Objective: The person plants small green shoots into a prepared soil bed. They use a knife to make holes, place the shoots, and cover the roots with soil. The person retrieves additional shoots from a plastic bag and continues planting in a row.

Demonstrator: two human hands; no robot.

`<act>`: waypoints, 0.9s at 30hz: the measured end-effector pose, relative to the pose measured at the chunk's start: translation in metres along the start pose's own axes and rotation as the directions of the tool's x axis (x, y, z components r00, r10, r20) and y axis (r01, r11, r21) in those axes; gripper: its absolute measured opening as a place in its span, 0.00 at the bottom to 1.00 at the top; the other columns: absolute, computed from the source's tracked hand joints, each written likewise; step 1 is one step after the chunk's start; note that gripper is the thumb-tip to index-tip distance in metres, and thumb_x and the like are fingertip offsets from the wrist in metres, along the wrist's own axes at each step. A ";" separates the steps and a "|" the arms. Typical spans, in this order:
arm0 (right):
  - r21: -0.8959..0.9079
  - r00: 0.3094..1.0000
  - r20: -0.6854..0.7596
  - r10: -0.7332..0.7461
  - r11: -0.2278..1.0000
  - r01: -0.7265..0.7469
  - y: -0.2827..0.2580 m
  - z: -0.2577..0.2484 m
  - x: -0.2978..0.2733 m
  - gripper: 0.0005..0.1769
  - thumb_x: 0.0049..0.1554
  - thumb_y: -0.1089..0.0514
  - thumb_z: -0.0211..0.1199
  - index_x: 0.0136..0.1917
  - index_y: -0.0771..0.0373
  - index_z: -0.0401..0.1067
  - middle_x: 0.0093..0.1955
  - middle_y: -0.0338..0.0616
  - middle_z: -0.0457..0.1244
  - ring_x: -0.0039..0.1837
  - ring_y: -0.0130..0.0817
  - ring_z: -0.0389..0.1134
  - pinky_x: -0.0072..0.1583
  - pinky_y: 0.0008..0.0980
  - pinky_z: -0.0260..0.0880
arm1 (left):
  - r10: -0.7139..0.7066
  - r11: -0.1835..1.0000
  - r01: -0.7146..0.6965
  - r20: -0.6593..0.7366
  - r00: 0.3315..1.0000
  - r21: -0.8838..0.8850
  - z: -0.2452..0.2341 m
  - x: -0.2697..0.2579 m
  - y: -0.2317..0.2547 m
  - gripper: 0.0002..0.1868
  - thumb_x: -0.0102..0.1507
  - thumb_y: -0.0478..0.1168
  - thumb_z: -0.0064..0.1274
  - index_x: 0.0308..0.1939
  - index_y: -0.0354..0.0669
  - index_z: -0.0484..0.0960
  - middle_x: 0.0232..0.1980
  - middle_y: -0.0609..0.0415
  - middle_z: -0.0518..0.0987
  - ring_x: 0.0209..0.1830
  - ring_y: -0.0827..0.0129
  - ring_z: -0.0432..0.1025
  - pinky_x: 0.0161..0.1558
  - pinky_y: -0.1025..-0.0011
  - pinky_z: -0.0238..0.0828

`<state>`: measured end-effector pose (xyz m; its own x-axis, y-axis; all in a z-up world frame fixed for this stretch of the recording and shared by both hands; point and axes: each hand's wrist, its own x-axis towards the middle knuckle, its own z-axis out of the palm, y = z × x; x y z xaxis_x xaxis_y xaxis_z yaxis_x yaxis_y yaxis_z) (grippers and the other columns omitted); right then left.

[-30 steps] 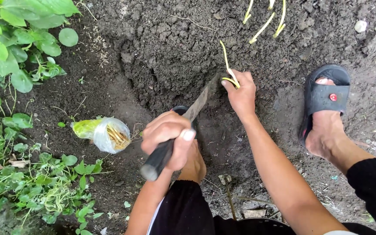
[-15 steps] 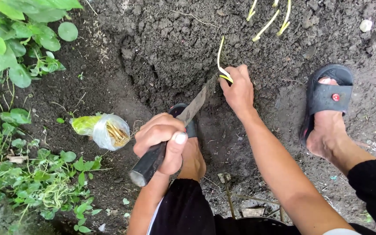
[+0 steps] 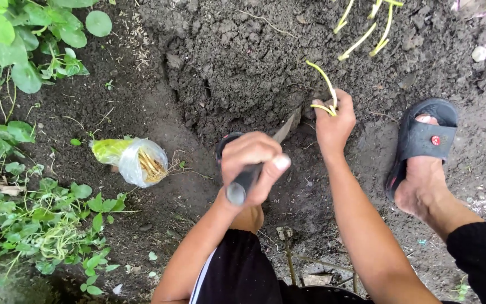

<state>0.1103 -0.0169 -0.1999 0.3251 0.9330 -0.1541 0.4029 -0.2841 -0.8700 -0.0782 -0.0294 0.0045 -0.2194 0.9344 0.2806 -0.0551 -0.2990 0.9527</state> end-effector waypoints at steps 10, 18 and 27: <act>0.131 0.841 -0.483 0.245 0.969 -0.207 0.080 -0.037 0.030 0.10 0.57 0.60 0.73 0.45 0.60 0.71 0.34 0.42 0.61 0.37 0.27 0.64 0.41 0.28 0.65 | 0.042 0.989 -0.036 -0.045 0.998 0.143 -0.014 0.013 0.006 0.12 0.63 0.31 0.52 0.24 0.44 0.76 0.20 0.56 0.75 0.14 0.69 0.61 0.20 0.70 0.65; 0.487 0.824 -0.453 0.342 0.868 -0.092 0.065 -0.045 0.049 0.04 0.60 0.62 0.65 0.43 0.60 0.71 0.22 0.43 0.54 0.20 0.33 0.55 0.24 0.28 0.52 | 0.058 0.995 -0.063 0.055 0.997 0.081 0.055 0.021 -0.013 0.14 0.64 0.34 0.55 0.23 0.46 0.74 0.20 0.56 0.74 0.15 0.66 0.66 0.21 0.69 0.68; 0.635 0.891 -0.206 0.404 0.748 -0.192 0.052 -0.074 0.078 0.09 0.61 0.67 0.64 0.54 0.63 0.69 0.37 0.43 0.63 0.33 0.28 0.67 0.34 0.24 0.73 | 0.080 0.989 -0.108 0.237 0.968 0.104 0.084 0.027 -0.011 0.15 0.67 0.38 0.54 0.25 0.48 0.71 0.21 0.57 0.74 0.16 0.65 0.65 0.21 0.69 0.67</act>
<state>0.2198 0.0252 -0.2230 0.6290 0.6715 -0.3919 -0.3044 -0.2511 -0.9189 -0.0015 0.0158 0.0115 0.0137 0.9266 0.3758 0.0709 -0.3758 0.9240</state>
